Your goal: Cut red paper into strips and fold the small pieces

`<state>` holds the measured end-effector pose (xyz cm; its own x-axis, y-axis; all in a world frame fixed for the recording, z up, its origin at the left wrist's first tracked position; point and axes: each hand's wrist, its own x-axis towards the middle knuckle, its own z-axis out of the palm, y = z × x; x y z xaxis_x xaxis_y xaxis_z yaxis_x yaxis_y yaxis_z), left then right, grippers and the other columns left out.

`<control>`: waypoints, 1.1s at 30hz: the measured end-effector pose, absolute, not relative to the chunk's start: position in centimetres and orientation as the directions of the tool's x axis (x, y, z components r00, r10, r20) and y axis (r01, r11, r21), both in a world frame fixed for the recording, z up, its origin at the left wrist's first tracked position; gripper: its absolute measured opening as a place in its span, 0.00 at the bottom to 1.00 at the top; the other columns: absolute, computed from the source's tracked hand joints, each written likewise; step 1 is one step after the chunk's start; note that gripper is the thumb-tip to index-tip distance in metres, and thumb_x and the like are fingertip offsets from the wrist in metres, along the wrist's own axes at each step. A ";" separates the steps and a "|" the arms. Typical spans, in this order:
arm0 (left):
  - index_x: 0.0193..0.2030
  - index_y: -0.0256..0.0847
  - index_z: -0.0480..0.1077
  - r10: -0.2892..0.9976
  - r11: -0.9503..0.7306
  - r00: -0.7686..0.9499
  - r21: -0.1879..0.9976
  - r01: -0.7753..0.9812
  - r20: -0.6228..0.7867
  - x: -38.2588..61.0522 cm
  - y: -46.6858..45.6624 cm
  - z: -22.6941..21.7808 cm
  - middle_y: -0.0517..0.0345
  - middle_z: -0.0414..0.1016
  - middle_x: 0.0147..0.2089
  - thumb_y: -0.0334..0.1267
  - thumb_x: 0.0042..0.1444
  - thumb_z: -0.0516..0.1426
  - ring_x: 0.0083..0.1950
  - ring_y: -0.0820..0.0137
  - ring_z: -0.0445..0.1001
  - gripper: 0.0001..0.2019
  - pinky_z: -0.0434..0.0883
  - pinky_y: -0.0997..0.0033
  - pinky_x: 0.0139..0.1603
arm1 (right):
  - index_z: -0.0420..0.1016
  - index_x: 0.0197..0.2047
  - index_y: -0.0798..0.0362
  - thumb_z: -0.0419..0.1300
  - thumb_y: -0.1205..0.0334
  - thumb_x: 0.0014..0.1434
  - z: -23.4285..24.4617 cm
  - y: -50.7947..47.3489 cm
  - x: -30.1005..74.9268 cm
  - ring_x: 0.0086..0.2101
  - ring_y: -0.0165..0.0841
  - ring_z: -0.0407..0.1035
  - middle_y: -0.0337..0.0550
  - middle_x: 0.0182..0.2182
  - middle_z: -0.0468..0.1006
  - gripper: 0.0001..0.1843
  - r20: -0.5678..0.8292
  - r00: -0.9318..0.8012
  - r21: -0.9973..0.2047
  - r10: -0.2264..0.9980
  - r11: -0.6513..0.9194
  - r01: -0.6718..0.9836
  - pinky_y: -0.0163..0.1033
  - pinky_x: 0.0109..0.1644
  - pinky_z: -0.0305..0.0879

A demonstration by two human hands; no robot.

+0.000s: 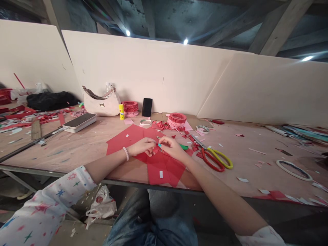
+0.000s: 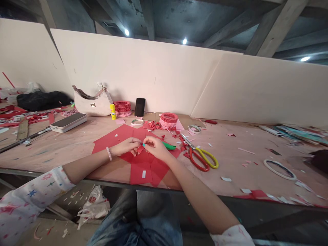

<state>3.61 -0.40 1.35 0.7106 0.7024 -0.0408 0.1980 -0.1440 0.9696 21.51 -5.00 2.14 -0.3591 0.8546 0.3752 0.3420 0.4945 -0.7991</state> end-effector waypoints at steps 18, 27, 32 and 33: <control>0.32 0.36 0.68 0.649 -0.273 0.760 0.945 0.181 0.042 3.3 -0.2 1.4 0.63 0.65 0.22 0.37 0.52 0.51 0.23 0.76 0.70 0.08 0.70 0.78 0.27 | 0.68 0.33 0.54 0.53 0.63 0.52 2.4 -4.9 21.9 0.26 0.27 0.64 0.37 0.27 0.69 0.05 0.236 -0.386 -0.869 0.892 0.371 0.326 0.34 0.30 0.59; 0.30 0.35 0.67 0.649 -0.198 0.760 0.966 0.165 0.003 3.4 -0.3 1.3 0.63 0.66 0.23 0.38 0.51 0.52 0.23 0.77 0.68 0.07 0.71 0.77 0.27 | 0.68 0.32 0.53 0.53 0.64 0.51 2.6 -5.0 21.9 0.26 0.27 0.62 0.36 0.25 0.68 0.05 0.270 -0.392 -0.829 0.880 0.419 0.369 0.33 0.29 0.57; 0.28 0.36 0.66 0.620 -0.245 0.783 0.959 0.145 0.040 3.5 -0.3 1.0 0.61 0.67 0.24 0.40 0.51 0.53 0.25 0.76 0.68 0.09 0.71 0.76 0.29 | 0.66 0.31 0.53 0.53 0.65 0.49 2.4 -4.8 21.8 0.25 0.27 0.60 0.35 0.25 0.67 0.04 0.274 -0.387 -0.825 0.880 0.422 0.376 0.33 0.28 0.55; 0.28 0.36 0.66 0.616 -0.261 0.786 0.955 0.144 0.050 3.6 -0.3 1.0 0.62 0.66 0.24 0.40 0.51 0.53 0.25 0.77 0.68 0.09 0.70 0.76 0.28 | 0.66 0.31 0.53 0.53 0.66 0.48 2.3 -4.8 21.8 0.25 0.27 0.60 0.35 0.25 0.66 0.04 0.279 -0.389 -0.828 0.878 0.425 0.367 0.33 0.28 0.55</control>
